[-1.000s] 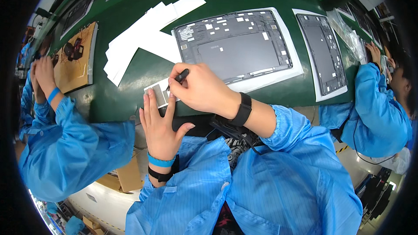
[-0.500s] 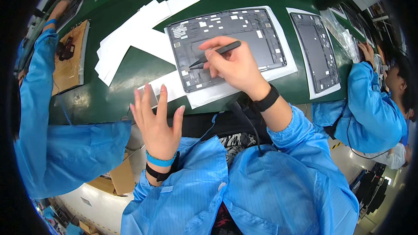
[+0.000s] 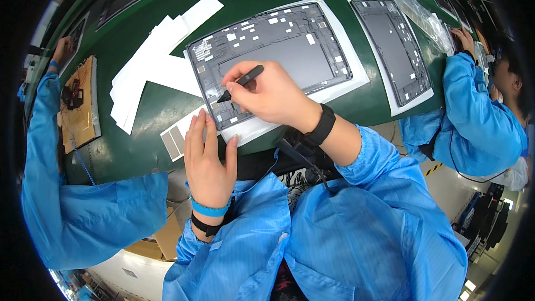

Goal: Marking labels and assembling components into electronic device chassis on a production line.

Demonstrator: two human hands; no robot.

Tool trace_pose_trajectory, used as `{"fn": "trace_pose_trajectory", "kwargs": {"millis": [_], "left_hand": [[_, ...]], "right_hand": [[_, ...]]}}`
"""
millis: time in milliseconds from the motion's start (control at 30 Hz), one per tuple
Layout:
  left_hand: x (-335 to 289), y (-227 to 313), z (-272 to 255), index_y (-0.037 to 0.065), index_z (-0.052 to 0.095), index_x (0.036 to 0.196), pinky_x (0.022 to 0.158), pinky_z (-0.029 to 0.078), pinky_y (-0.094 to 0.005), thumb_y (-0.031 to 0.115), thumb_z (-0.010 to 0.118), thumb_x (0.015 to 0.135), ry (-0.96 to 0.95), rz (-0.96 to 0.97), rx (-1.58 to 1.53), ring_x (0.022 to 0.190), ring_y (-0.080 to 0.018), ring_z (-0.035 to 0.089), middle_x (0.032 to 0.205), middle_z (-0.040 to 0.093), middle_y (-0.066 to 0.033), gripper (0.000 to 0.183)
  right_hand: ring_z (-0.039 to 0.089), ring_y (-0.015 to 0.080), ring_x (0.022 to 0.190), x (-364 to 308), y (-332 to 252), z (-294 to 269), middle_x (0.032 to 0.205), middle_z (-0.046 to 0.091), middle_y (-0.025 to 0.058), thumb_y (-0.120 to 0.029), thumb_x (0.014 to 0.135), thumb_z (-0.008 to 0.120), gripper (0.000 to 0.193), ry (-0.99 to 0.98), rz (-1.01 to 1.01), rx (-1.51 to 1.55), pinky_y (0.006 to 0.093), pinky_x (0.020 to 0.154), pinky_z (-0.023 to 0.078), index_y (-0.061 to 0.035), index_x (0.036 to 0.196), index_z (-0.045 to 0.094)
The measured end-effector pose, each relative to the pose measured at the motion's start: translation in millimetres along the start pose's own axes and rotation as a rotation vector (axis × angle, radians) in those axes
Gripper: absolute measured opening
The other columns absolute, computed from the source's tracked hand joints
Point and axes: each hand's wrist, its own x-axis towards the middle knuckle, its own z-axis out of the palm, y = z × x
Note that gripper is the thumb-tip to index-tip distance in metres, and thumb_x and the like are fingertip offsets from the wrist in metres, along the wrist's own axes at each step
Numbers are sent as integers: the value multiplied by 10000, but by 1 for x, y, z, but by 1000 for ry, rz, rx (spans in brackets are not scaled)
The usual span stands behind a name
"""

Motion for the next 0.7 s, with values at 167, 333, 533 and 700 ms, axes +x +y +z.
{"fn": "trace_pose_trajectory", "kwargs": {"millis": [167, 333, 533, 700], "left_hand": [[1, 3, 0, -65, 542, 1299, 1047, 408, -469, 179, 687, 880, -10, -7, 7, 1285, -402, 486, 1388, 503, -230, 507], [2, 3, -1, -64, 543, 1298, 1047, 408, -469, 177, 687, 880, -7, -13, -5, 1283, -400, 489, 1384, 505, -229, 502], [1, 3, -1, -62, 543, 1296, 1041, 416, -465, 181, 686, 883, -10, -3, -1, 1284, -402, 488, 1373, 510, -235, 500], [7, 13, 1, -44, 537, 1316, 1026, 423, -477, 215, 710, 859, 5, -84, -65, 1240, -406, 502, 1380, 488, -233, 553]], "right_hand": [[575, 66, 600, 0, 0, 0, 718, 629, 20, -76, 931, 602, 134, 5, 0, -8, 227, 548, 473, 43, 986, 635], [578, 65, 597, 0, 1, 2, 720, 632, 21, -77, 929, 610, 131, 18, -29, -38, 226, 543, 474, 39, 982, 639], [596, 77, 635, -4, -2, 0, 789, 663, 73, -84, 937, 612, 151, -7, -13, -98, 214, 599, 497, 47, 1004, 646], [606, 63, 642, -7, 1, 3, 717, 664, 44, -76, 899, 644, 125, 48, -94, -149, 223, 568, 482, 37, 944, 672]]}}
